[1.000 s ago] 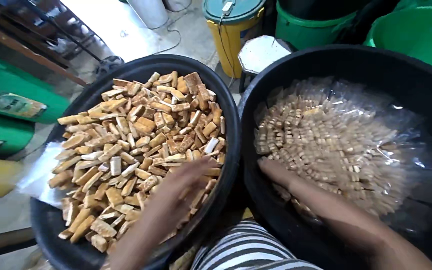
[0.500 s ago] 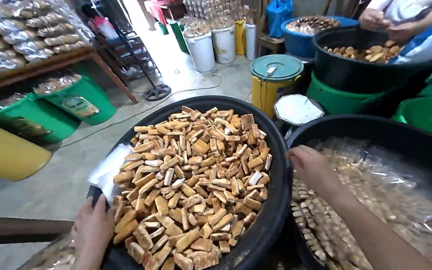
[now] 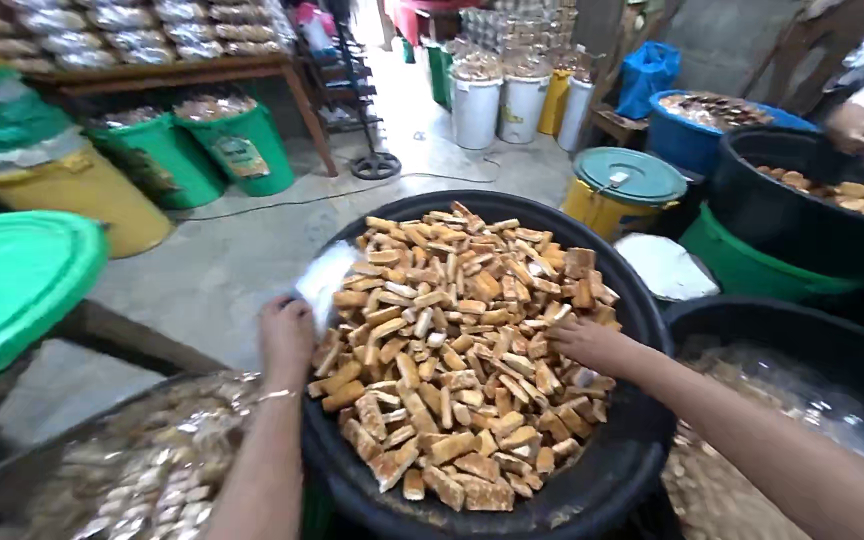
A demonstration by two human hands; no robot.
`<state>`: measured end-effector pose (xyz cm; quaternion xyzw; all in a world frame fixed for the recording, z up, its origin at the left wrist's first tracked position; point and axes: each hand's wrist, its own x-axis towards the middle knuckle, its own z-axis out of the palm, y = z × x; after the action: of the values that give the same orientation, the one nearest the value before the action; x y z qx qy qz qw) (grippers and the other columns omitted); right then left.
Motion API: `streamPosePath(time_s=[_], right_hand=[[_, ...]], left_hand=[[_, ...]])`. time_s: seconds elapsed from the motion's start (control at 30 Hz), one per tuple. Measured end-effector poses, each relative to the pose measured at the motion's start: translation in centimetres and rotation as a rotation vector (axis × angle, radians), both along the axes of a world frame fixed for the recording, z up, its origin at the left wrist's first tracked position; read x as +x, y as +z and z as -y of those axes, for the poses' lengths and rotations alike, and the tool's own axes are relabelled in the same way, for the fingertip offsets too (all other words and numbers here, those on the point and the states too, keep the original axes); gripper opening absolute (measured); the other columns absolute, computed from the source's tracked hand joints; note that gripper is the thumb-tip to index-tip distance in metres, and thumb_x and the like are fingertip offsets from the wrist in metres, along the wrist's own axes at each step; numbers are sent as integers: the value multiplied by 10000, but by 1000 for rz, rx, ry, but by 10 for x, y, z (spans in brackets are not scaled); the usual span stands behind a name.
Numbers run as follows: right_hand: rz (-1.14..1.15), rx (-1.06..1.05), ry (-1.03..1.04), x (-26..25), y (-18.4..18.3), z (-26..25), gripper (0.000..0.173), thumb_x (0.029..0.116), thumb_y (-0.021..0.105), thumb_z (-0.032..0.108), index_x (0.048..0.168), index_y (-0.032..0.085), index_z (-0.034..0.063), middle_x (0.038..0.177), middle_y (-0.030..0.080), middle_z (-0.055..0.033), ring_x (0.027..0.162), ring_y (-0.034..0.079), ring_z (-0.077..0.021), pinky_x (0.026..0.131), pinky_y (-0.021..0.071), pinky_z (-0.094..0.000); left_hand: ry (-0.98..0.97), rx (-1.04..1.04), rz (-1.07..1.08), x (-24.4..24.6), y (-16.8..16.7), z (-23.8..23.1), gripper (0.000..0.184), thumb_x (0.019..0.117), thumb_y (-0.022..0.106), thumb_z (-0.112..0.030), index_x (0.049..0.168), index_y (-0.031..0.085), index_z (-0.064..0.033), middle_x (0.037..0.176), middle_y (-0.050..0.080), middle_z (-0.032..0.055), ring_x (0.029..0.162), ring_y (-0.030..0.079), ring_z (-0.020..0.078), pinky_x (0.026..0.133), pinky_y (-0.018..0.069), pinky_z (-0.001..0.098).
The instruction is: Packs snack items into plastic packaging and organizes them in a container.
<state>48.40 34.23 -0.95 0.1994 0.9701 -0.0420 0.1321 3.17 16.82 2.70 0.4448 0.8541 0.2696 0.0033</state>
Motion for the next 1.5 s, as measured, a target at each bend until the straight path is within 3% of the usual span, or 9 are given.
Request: streamPosePath(time_s=[0.17, 0.27, 0.5, 0.7, 0.9, 1.13, 1.23, 1.33, 1.5], right_hand=[[-42, 39, -129, 1, 13, 4, 285, 984, 610, 19, 1262, 651, -27, 1254, 655, -273, 1255, 563, -509, 1016, 484, -612], [-285, -91, -327, 0, 37, 37, 328, 1000, 635, 93, 1289, 619, -61, 1227, 650, -308, 1191, 601, -511, 1013, 467, -638], [-325, -129, -348, -3, 11, 83, 410, 1008, 594, 22, 1415, 618, 73, 1258, 661, -288, 1174, 635, -492, 1009, 503, -606], [-445, -348, -320, 26, 38, 145, 363, 971, 597, -39, 1315, 687, 31, 1220, 672, -299, 1139, 640, -517, 982, 498, -655], [-506, -287, -236, 36, 12, 173, 254, 952, 684, 130, 1193, 766, 115, 1074, 732, -193, 1019, 700, -419, 862, 535, -624], [-539, -357, -206, 45, 15, 169, 272, 966, 656, 144, 1221, 744, 108, 1118, 736, -155, 1062, 681, -417, 874, 515, -645], [-452, -438, -185, 43, 25, 166, 286, 993, 632, 122, 1261, 729, 108, 1150, 726, -170, 1101, 663, -426, 920, 490, -650], [-513, -371, -113, 38, 14, 166, 300, 973, 645, 122, 1263, 724, 128, 1128, 738, -134, 1075, 689, -391, 877, 531, -609], [-505, -402, -112, 33, 13, 162, 267, 1020, 600, 232, 1220, 751, 140, 1065, 747, -124, 1029, 696, -369, 872, 543, -577]], left_hand=[[176, 226, 319, -12, 3, 5, 403, 1065, 499, -130, 1406, 449, 78, 1385, 524, 319, 1209, 598, 407, 1029, 481, 520], [60, 116, 313, -20, 2, -5, 521, 1040, 548, -98, 1511, 388, 55, 1531, 371, 335, 1378, 452, 451, 1131, 390, 535], [97, 26, 165, -21, 9, -33, 286, 1060, 523, -169, 1154, 668, 60, 1224, 642, 265, 1200, 599, 408, 1049, 442, 572], [-35, -55, 71, -11, 5, -4, 279, 1021, 529, -25, 1244, 617, 116, 1448, 482, 309, 1337, 500, 432, 1128, 404, 525], [72, 19, -222, 10, 0, 1, 292, 1075, 437, -100, 1191, 623, 93, 1185, 620, 332, 1100, 617, 525, 923, 473, 676], [-681, -163, -520, 130, 16, 72, 85, 923, 657, -33, 951, 706, 30, 830, 693, 237, 696, 702, 443, 561, 558, 602], [-964, -424, -456, 158, 19, 116, 141, 880, 707, -21, 1018, 738, -25, 860, 705, 190, 752, 722, 388, 590, 588, 539], [-1011, -519, -380, 167, 26, 142, 225, 871, 653, 85, 1085, 711, 47, 1010, 702, 228, 901, 720, 414, 674, 606, 515], [-914, -315, -308, 169, 18, 150, 166, 946, 658, -164, 890, 688, -10, 791, 677, 160, 615, 698, 314, 497, 567, 458]])
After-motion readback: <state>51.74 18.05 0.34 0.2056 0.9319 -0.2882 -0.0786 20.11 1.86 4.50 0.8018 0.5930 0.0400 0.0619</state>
